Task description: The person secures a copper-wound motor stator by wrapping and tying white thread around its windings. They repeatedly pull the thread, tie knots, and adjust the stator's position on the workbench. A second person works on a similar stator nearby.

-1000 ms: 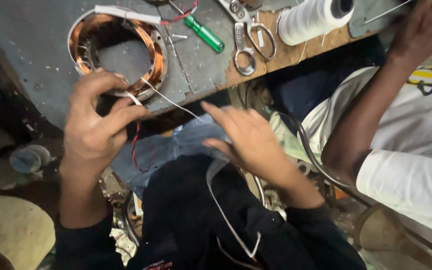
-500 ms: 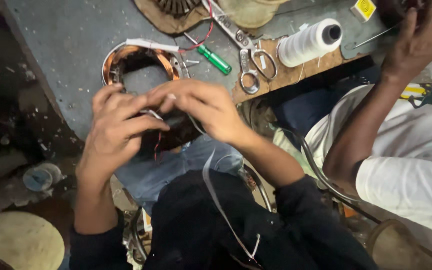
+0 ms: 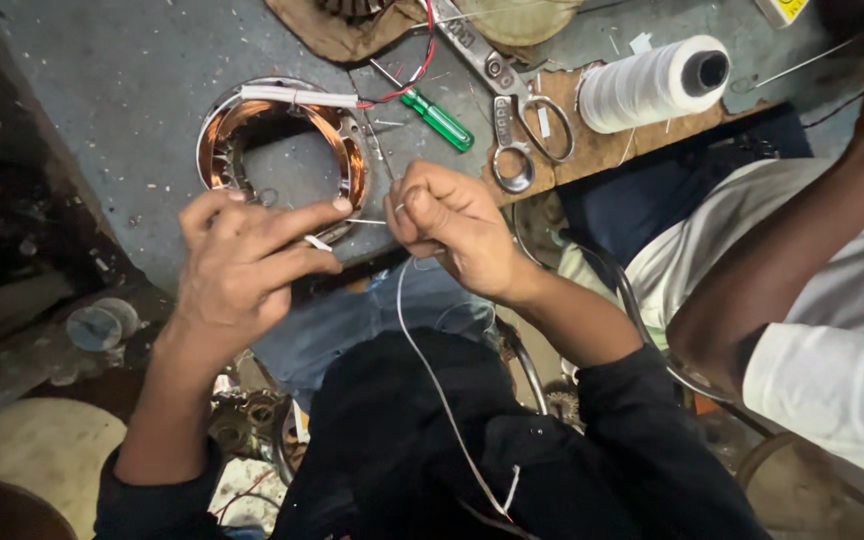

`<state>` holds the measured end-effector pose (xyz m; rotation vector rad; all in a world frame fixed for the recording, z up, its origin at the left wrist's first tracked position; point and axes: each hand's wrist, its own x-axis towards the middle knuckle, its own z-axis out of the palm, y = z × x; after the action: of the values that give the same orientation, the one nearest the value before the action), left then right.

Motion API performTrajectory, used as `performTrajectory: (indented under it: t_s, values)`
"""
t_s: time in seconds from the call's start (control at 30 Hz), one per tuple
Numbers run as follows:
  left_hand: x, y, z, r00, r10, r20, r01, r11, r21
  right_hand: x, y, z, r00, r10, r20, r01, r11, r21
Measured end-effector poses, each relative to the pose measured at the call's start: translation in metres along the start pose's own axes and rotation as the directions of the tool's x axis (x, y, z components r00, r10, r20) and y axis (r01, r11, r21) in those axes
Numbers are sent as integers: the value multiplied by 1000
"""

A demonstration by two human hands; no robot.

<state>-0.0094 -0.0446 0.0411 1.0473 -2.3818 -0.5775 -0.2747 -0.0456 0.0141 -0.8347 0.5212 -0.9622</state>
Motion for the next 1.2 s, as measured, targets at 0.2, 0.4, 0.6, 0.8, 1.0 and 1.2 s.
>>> performTrajectory:
  t_s: [0.2,0.4,0.6,0.8,1.0,1.2]
  values:
    - [0,1,-1,1000,7,-4,-7,1000,-16,0,2,-3,999,40,-18,-39,998,59]
    - [8,16,0,968,-174,-181,117,951,-288,2,4,-2,998,39,-38,-38,998,50]
    - [14,40,15,934,-130,-333,154,987,49,2,3,7,998,35,-48,-38,998,-49]
    - [5,27,12,955,-108,-276,111,994,-5,-10,6,11,985,112,-129,-133,975,-175]
    - [5,31,10,953,-74,-292,80,997,10,-11,8,5,998,51,-41,-52,999,-17]
    - [2,14,0,979,-28,-203,16,998,-60,-33,36,3,998,-64,-24,64,998,5]
